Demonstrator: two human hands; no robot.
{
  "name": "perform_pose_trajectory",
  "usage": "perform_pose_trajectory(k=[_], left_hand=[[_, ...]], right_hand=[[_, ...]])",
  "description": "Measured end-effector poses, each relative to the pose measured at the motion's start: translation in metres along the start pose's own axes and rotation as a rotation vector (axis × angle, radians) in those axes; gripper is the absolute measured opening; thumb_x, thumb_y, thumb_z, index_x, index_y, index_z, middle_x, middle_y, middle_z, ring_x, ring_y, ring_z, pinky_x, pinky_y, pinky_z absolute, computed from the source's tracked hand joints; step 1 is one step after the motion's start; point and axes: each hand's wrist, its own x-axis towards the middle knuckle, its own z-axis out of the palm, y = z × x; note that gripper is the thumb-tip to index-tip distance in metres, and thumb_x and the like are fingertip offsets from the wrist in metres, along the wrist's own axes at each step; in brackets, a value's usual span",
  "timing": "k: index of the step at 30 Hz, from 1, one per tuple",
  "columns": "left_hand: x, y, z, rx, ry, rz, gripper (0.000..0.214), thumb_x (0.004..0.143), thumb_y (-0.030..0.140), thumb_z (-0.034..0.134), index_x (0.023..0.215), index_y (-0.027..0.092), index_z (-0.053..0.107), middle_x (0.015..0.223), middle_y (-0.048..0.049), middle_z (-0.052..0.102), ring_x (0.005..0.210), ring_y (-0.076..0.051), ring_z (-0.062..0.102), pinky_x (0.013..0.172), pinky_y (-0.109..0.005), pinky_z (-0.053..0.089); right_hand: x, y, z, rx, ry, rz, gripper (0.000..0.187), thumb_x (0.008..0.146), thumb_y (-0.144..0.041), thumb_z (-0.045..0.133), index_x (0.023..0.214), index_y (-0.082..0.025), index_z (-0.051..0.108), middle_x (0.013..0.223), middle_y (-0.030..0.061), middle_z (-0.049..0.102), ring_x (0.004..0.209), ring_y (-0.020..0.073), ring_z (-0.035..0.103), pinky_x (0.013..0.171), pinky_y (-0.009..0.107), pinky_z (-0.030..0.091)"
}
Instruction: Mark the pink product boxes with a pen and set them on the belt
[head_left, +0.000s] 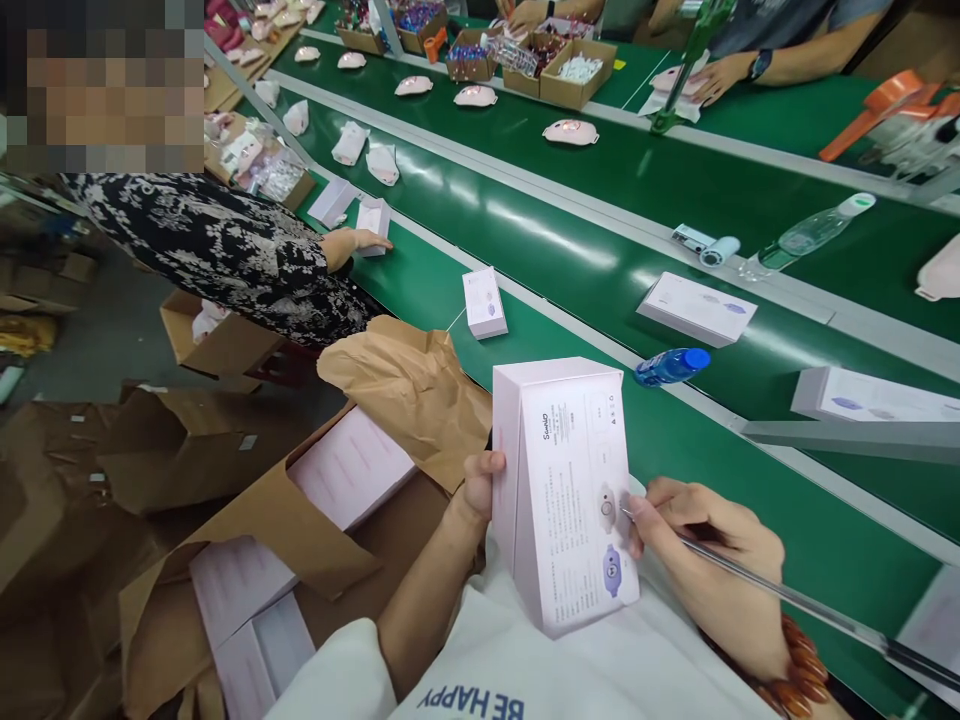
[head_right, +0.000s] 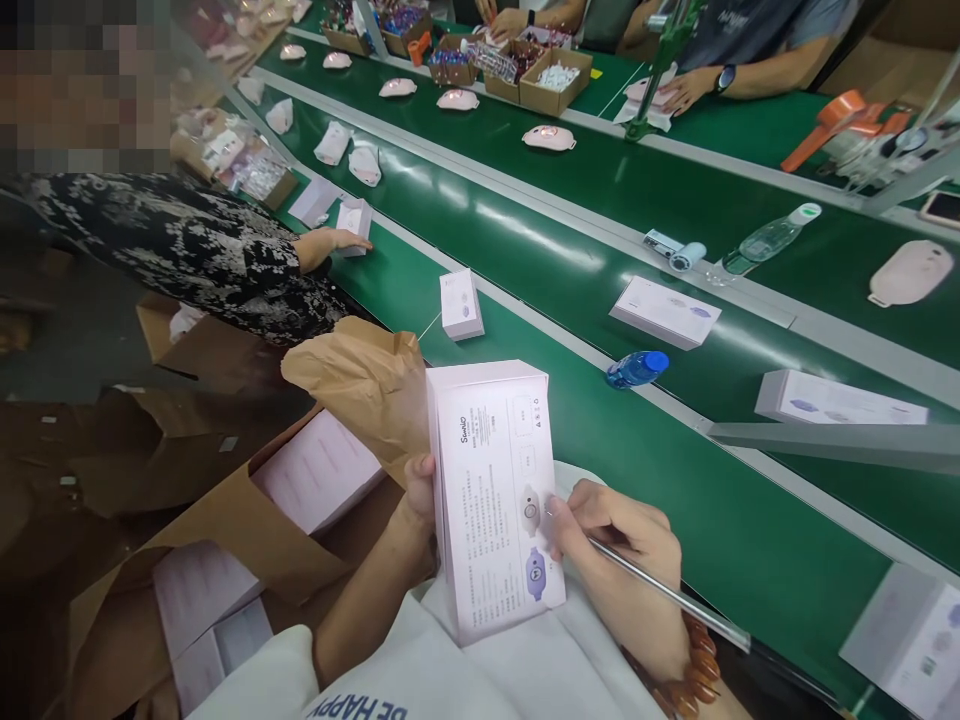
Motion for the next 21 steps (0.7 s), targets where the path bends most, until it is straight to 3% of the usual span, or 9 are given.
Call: perform_pose_trajectory(k=[8,10,12,15,16,18,19,21], left_hand=[[-0.001,-0.001,-0.002,0.005,0.021,-0.016,0.067,0.062,0.057,0.083,0.114,0.015,0.078,0.117,-0.0170,0.084,0.135,-0.051,0.066,0.115,-0.064,0.052],[-0.002,-0.002,-0.002,-0.026,0.039,-0.034,0.073,0.061,0.056,0.084,0.121,0.015,0.077,0.116,-0.0152,0.084,0.132,-0.050,0.068,0.116,-0.064,0.051],[-0.001,-0.004,-0.002,-0.054,0.065,-0.036,0.075,0.060,0.054,0.085,0.124,0.016,0.077,0.115,-0.0132,0.084,0.128,-0.048,0.070,0.115,-0.064,0.051],[0.006,-0.008,-0.004,-0.095,0.122,0.059,0.069,0.061,0.056,0.086,0.119,0.019,0.078,0.112,-0.0120,0.085,0.129,-0.048,0.070,0.115,-0.064,0.050],[0.009,-0.010,-0.004,-0.108,0.138,0.100,0.068,0.063,0.058,0.086,0.118,0.019,0.079,0.114,-0.0121,0.085,0.132,-0.049,0.068,0.117,-0.064,0.048],[0.018,-0.013,-0.003,-0.131,0.143,0.152,0.072,0.064,0.063,0.087,0.120,0.018,0.079,0.122,-0.0133,0.083,0.140,-0.050,0.063,0.121,-0.065,0.044],[0.023,-0.015,-0.002,-0.141,0.138,0.166,0.075,0.064,0.066,0.088,0.122,0.018,0.079,0.127,-0.0137,0.082,0.143,-0.050,0.060,0.123,-0.064,0.042],[0.032,-0.019,-0.002,-0.159,0.127,0.174,0.082,0.062,0.070,0.091,0.123,0.018,0.080,0.132,-0.0140,0.081,0.146,-0.050,0.057,0.125,-0.063,0.041]], right_hand=[[-0.003,-0.001,-0.001,0.024,0.032,0.035,0.040,0.096,-0.014,0.076,0.064,-0.025,0.055,0.055,-0.0039,0.062,0.052,0.0140,0.059,0.051,0.030,0.043],[-0.004,-0.001,-0.003,0.078,0.106,0.086,0.029,0.097,-0.022,0.078,0.072,-0.026,0.065,0.059,-0.0030,0.066,0.054,0.0162,0.063,0.053,0.031,0.049],[-0.002,0.003,-0.008,0.126,0.245,0.182,0.018,0.104,-0.041,0.072,0.094,-0.027,0.079,0.065,0.0007,0.071,0.057,0.0203,0.067,0.054,0.035,0.053],[0.002,0.014,-0.017,0.116,0.399,0.377,0.056,0.107,-0.068,0.051,0.116,-0.022,0.082,0.069,0.0086,0.076,0.061,0.0244,0.070,0.057,0.040,0.059],[0.003,0.020,-0.020,0.104,0.390,0.449,0.060,0.105,-0.072,0.051,0.113,-0.021,0.083,0.075,0.0112,0.080,0.064,0.0250,0.072,0.062,0.041,0.063],[0.004,0.034,-0.025,0.129,0.230,0.576,0.059,0.095,-0.075,0.066,0.113,-0.021,0.083,0.102,0.0162,0.086,0.085,0.0290,0.079,0.078,0.043,0.069],[0.002,0.042,-0.027,0.168,0.101,0.627,0.062,0.089,-0.074,0.075,0.122,-0.022,0.082,0.122,0.0178,0.084,0.102,0.0328,0.081,0.087,0.045,0.069],[-0.003,0.059,-0.031,0.266,-0.135,0.718,0.079,0.079,-0.068,0.087,0.145,-0.028,0.072,0.155,0.0170,0.068,0.135,0.0392,0.070,0.100,0.049,0.067]])
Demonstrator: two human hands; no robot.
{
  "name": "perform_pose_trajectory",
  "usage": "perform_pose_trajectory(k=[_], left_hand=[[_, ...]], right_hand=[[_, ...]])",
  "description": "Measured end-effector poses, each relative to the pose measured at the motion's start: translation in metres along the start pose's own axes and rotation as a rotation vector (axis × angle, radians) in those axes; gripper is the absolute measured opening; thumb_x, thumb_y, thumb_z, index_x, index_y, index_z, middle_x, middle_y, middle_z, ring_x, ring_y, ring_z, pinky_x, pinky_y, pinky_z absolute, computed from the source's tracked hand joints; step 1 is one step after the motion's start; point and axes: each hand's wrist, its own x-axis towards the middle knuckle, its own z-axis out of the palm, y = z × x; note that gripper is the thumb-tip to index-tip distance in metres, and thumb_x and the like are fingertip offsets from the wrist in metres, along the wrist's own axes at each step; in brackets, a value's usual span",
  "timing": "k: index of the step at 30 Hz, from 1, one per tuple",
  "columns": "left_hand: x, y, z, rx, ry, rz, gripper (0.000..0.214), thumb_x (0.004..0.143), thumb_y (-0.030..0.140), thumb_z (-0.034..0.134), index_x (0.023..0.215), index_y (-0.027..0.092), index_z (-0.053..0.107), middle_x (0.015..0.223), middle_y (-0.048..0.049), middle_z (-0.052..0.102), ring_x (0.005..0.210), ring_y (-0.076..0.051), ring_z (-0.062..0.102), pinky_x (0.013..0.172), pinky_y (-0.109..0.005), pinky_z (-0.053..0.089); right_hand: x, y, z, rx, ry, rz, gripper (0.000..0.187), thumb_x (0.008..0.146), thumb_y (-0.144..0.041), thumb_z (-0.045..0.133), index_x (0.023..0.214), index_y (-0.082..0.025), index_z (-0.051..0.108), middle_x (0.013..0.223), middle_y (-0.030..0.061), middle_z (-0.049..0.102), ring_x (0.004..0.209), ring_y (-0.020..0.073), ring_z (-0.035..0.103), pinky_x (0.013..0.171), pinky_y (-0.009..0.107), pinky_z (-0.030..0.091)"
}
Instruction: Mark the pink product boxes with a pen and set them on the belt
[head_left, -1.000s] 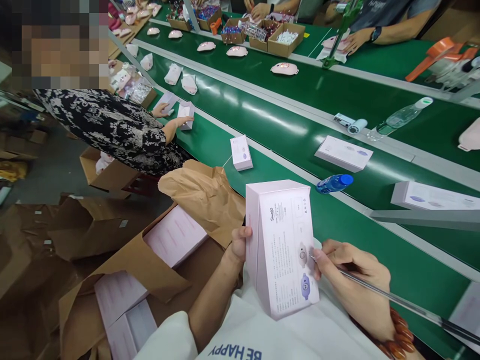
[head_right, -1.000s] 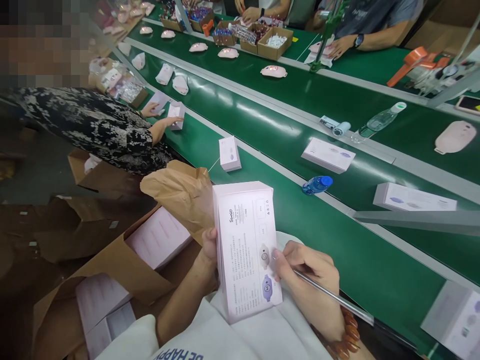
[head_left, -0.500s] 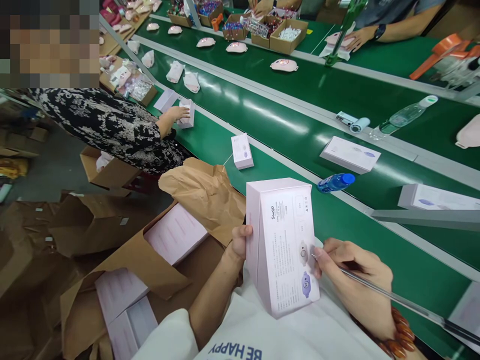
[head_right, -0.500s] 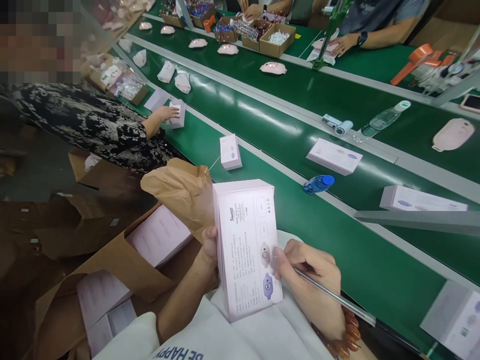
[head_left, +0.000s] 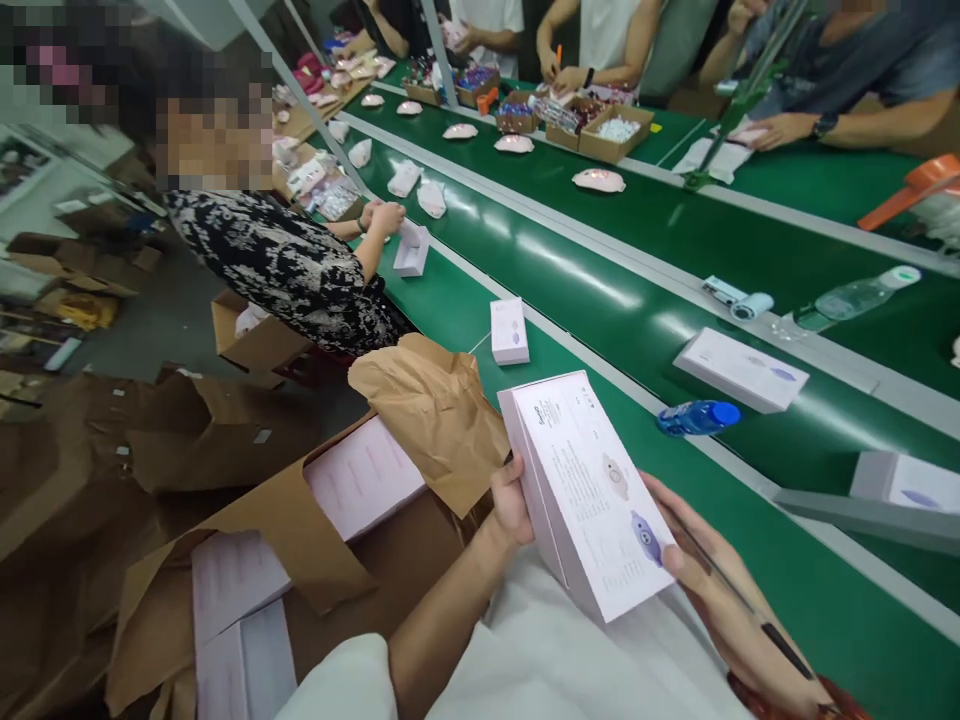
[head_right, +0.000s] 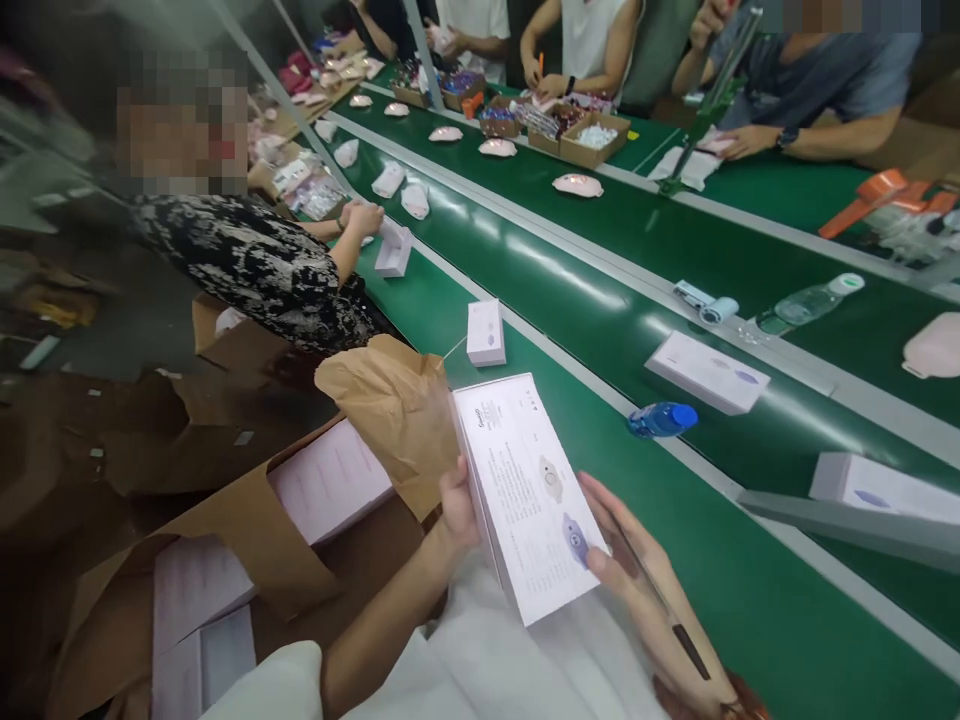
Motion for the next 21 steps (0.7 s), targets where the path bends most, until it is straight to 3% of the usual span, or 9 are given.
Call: perform_pose_trajectory(k=[1,3,7,10,13,16,19,21], left_hand=[[0.004,-0.003,0.000,-0.004,-0.001,-0.003,0.083,0.061,0.071,0.092,0.122,0.017,0.080,0.132,-0.0141,0.081,0.147,-0.050,0.057,0.125,-0.062,0.041],[0.013,-0.009,-0.002,0.005,-0.001,-0.012,0.081,0.064,0.073,0.090,0.122,0.017,0.081,0.131,-0.0151,0.081,0.147,-0.050,0.057,0.125,-0.061,0.041],[0.026,-0.020,-0.006,0.111,0.069,0.028,0.074,0.082,0.074,0.078,0.134,0.021,0.076,0.143,-0.0143,0.075,0.149,-0.044,0.056,0.127,-0.058,0.038],[0.022,-0.025,-0.015,0.276,0.201,0.139,0.067,0.085,0.059,0.084,0.143,0.032,0.068,0.153,-0.0084,0.069,0.149,-0.037,0.056,0.129,-0.056,0.034],[-0.004,-0.029,-0.030,0.469,0.257,0.236,0.054,0.084,0.047,0.089,0.132,0.029,0.075,0.147,-0.0115,0.071,0.137,-0.035,0.063,0.125,-0.055,0.038],[-0.044,-0.036,-0.044,0.504,0.345,0.359,0.043,0.088,0.050,0.085,0.121,0.023,0.078,0.128,-0.0141,0.079,0.119,-0.032,0.070,0.114,-0.050,0.047],[-0.085,-0.045,-0.057,0.458,0.555,0.524,0.042,0.087,0.053,0.085,0.115,0.022,0.079,0.115,-0.0131,0.081,0.105,-0.028,0.072,0.103,-0.044,0.053],[-0.109,-0.052,-0.068,0.437,0.756,0.632,0.037,0.085,0.052,0.085,0.105,0.021,0.080,0.104,-0.0113,0.082,0.097,-0.026,0.072,0.095,-0.041,0.055]], right_hand=[[0.003,0.009,-0.004,0.022,-0.063,0.054,0.086,0.078,-0.066,0.089,0.153,-0.031,0.065,0.162,0.0154,0.062,0.144,0.0402,0.064,0.104,0.050,0.065],[0.010,0.027,-0.014,0.080,-0.051,0.154,0.084,0.080,-0.062,0.088,0.155,-0.033,0.064,0.165,0.0128,0.060,0.149,0.0399,0.059,0.109,0.053,0.062],[0.037,0.046,-0.030,0.203,0.061,0.293,0.075,0.065,-0.057,0.098,0.130,-0.027,0.079,0.145,0.0130,0.075,0.146,0.0439,0.061,0.114,0.057,0.059],[0.075,0.045,-0.034,0.240,0.110,0.263,0.064,0.061,-0.060,0.098,0.111,-0.025,0.081,0.132,0.0122,0.081,0.146,0.0446,0.060,0.112,0.056,0.061],[0.126,0.048,-0.028,0.159,0.193,0.205,0.067,0.058,-0.061,0.100,0.107,-0.022,0.078,0.132,0.0126,0.078,0.141,0.0433,0.063,0.102,0.052,0.068],[0.182,0.061,-0.013,0.044,0.279,0.204,0.067,0.056,-0.055,0.103,0.103,-0.017,0.072,0.130,0.0149,0.075,0.125,0.0391,0.070,0.089,0.050,0.073],[0.232,0.069,0.011,-0.063,0.303,0.201,0.044,0.085,-0.043,0.090,0.111,-0.015,0.068,0.118,0.0101,0.073,0.098,0.0237,0.075,0.073,0.040,0.072],[0.264,0.064,0.030,-0.123,0.267,0.198,0.032,0.099,-0.036,0.079,0.121,-0.016,0.067,0.110,0.0053,0.071,0.082,0.0150,0.071,0.064,0.029,0.065]])
